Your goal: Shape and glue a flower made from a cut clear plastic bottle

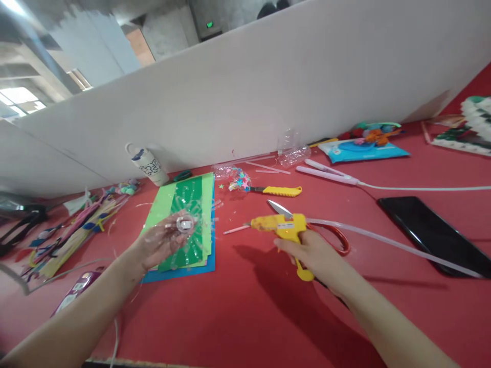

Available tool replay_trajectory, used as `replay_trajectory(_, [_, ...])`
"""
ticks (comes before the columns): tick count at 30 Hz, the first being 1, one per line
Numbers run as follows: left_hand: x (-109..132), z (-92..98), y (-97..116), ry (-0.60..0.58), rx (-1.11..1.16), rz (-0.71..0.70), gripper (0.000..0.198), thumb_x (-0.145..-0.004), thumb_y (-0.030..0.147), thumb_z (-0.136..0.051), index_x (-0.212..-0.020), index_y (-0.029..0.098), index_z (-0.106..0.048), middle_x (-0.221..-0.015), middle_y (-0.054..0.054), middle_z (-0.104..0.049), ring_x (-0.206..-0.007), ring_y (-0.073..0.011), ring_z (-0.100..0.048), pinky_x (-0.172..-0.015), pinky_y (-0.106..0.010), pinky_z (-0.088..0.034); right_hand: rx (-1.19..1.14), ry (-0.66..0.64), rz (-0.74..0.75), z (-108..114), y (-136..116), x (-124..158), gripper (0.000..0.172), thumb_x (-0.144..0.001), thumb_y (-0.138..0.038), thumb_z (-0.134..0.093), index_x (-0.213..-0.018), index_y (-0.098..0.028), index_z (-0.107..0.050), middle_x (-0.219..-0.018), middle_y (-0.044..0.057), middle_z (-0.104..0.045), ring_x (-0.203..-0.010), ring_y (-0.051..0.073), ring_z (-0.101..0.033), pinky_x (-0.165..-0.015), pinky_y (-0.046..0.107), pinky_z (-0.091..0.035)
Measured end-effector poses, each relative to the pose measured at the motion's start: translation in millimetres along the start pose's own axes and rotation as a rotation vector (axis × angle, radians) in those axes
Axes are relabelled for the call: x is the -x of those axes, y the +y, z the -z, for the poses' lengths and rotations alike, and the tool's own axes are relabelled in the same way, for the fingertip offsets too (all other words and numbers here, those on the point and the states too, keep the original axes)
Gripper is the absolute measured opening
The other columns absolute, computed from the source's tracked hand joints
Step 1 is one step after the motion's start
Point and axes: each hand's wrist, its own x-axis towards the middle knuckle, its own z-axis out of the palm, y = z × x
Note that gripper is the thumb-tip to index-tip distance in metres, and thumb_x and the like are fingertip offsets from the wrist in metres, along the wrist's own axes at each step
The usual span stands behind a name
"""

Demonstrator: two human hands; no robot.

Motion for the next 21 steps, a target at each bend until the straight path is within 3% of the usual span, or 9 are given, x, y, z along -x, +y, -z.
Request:
replay_trajectory(5, [10,-9.3,2,-0.006,-0.064,-0.049,0.004,-0.077,0.012,-0.061,-0.073,0.013,-0.063,-0.065,-0.003,-0.064,-0.048,-0.0092,-0.059,-0.043,-0.016,-0.049,0.272,-0.233,-0.055,-22,-5,-14,0.026,-0.073,-0.04,-0.056,-0.057,-0.019,-0.051,-0.05,0.0,-0.055,-0.047,0.013,-0.051,-0.048,0.024,-0.037])
replay_trajectory(8, [12,-17.0,0,-0.038,-0.123,-0.049,0.0,-0.072,0.012,-0.063,-0.072,0.013,-0.063,-0.064,-0.002,-0.063,-0.048,-0.0084,-0.057,-0.043,-0.015,-0.047,0.546,-0.256,0.015,-35,-8,-20,0.033,-0.074,-0.05,-0.055,-0.063,-0.019,-0.054,-0.06,0.003,-0.063,-0.053,0.015,-0.057,-0.046,0.024,-0.035])
replay_trajectory(11, [13,-24.0,-4,-0.057,-0.176,-0.031,0.003,-0.07,0.013,-0.065,-0.069,0.013,-0.062,-0.061,0.0,-0.06,-0.049,-0.0071,-0.055,-0.044,-0.014,-0.045,0.875,-0.162,0.082,-44,-8,-25,0.042,-0.078,-0.056,-0.049,-0.056,-0.019,-0.052,-0.057,0.005,-0.063,-0.053,0.018,-0.059,-0.046,0.026,-0.032])
replay_trajectory(16, [13,-29.3,-8,-0.078,-0.1,0.077,0.014,-0.081,0.014,-0.055,-0.068,0.013,-0.06,-0.06,-0.001,-0.059,-0.051,-0.0078,-0.058,-0.05,-0.016,-0.05,1.018,-0.026,0.13,-40,-14,-25,0.041,-0.085,-0.046,-0.042,-0.056,-0.019,-0.051,-0.058,0.009,-0.062,-0.057,0.022,-0.061,-0.05,0.028,-0.031])
replay_trajectory(18, [13,-29.3,-10,-0.077,-0.039,0.123,0.016,-0.084,0.014,-0.052,-0.072,0.012,-0.061,-0.063,-0.003,-0.063,-0.053,-0.0094,-0.061,-0.052,-0.017,-0.052,0.975,0.092,0.224,-30,-22,-18,0.034,-0.087,-0.041,-0.041,-0.064,-0.019,-0.055,-0.068,0.008,-0.065,-0.06,0.021,-0.061,-0.05,0.028,-0.032])
replay_trajectory(21, [15,-30.9,-16,0.021,0.106,0.154,0.021,-0.089,0.014,-0.045,-0.075,0.011,-0.06,-0.065,-0.006,-0.066,-0.054,-0.0107,-0.064,-0.053,-0.019,-0.054,0.696,0.298,0.548,-17,-37,4,0.022,-0.088,-0.03,-0.042,-0.076,-0.02,-0.057,-0.075,0.003,-0.063,-0.064,0.016,-0.059,-0.056,0.025,-0.038])
